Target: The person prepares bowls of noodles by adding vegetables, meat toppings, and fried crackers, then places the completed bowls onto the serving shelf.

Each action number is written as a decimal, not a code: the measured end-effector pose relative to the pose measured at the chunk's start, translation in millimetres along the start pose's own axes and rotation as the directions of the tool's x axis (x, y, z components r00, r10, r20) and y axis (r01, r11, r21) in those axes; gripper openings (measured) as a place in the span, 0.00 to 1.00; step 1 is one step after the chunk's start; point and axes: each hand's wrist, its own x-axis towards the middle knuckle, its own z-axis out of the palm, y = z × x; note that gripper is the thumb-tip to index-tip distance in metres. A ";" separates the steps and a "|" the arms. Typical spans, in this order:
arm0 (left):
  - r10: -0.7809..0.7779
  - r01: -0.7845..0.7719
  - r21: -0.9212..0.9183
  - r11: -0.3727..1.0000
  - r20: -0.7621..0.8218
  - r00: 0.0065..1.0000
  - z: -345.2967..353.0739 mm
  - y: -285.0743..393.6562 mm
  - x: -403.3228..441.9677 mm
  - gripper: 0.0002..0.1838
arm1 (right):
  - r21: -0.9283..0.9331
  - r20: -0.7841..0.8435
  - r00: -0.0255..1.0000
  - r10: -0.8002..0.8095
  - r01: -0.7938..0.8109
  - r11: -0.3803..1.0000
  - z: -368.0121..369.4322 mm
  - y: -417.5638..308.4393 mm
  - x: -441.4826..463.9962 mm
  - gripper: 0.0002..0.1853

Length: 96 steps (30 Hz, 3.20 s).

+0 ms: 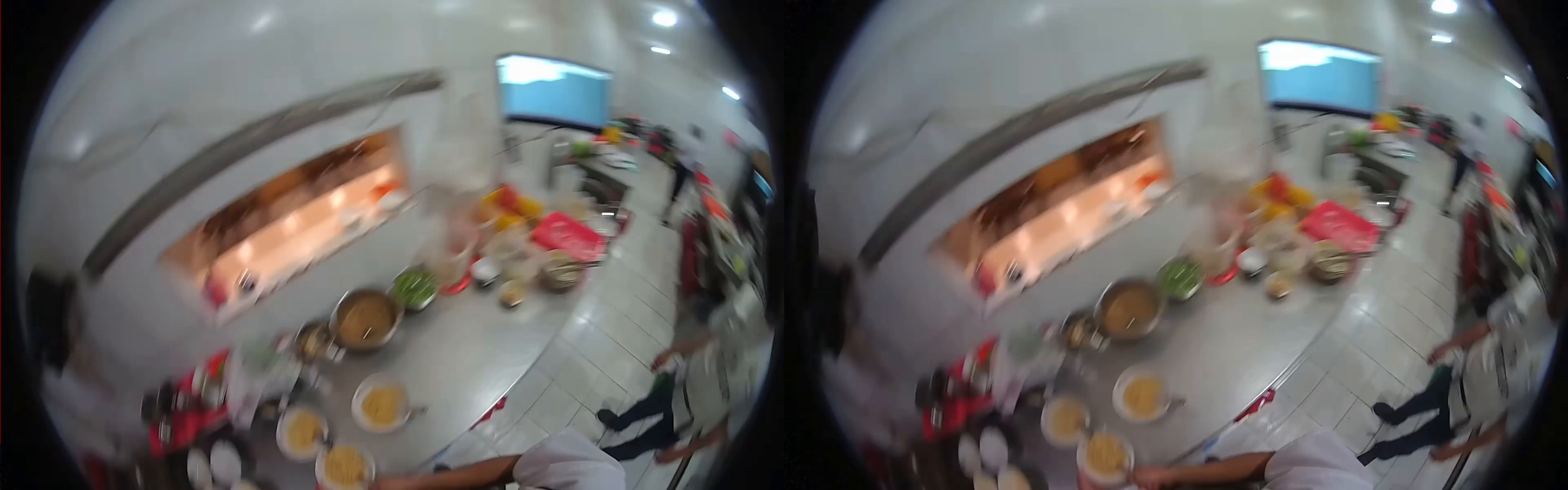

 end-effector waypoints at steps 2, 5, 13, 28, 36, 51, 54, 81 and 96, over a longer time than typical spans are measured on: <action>-0.143 0.148 -0.025 0.989 -0.449 0.882 -40.2 -26.1 -89.9 0.25 | 0.427 0.550 0.811 -0.200 -0.067 0.902 -50.2 56.8 16.4 0.19; -0.100 0.348 0.152 0.925 -0.787 0.608 -30.6 -23.6 -102.7 0.19 | -0.003 -0.091 0.922 0.376 -0.378 0.926 -72.0 -42.7 -37.2 0.33; -0.002 0.573 0.584 0.576 -0.700 0.715 -34.8 66.4 -52.2 0.29 | 0.021 -0.185 0.982 0.027 -0.024 1.000 -29.1 -69.0 -44.5 0.30; 0.305 -0.188 0.559 0.807 -0.124 0.944 -75.9 352.2 207.9 0.17 | -0.938 -0.154 0.788 -0.596 0.072 0.338 -97.1 -413.6 235.1 0.15; 0.117 -0.116 0.393 0.912 0.023 0.993 -109.5 354.8 200.6 0.18 | -0.942 -0.267 0.813 -0.517 -0.106 0.319 -105.1 -385.0 231.8 0.20; -0.042 -0.066 0.519 0.852 0.194 0.980 -124.0 365.6 179.8 0.25 | -0.911 -0.411 0.857 -0.310 -0.378 0.163 -85.2 -446.1 179.4 0.14; -0.055 -0.061 0.553 0.831 0.191 0.980 -118.8 366.5 177.6 0.25 | -0.905 -0.423 0.850 -0.314 -0.384 0.182 -88.0 -447.4 175.2 0.14; 0.146 -0.156 0.630 0.761 0.067 0.987 -104.4 384.5 170.2 0.28 | -0.940 -0.333 0.785 -0.523 -0.321 0.116 -86.8 -447.9 215.3 0.08; 0.253 -0.177 0.678 0.714 -0.014 0.967 -110.6 383.2 191.5 0.31 | -0.953 0.018 0.898 -0.440 0.148 0.263 -51.3 -469.7 45.6 0.07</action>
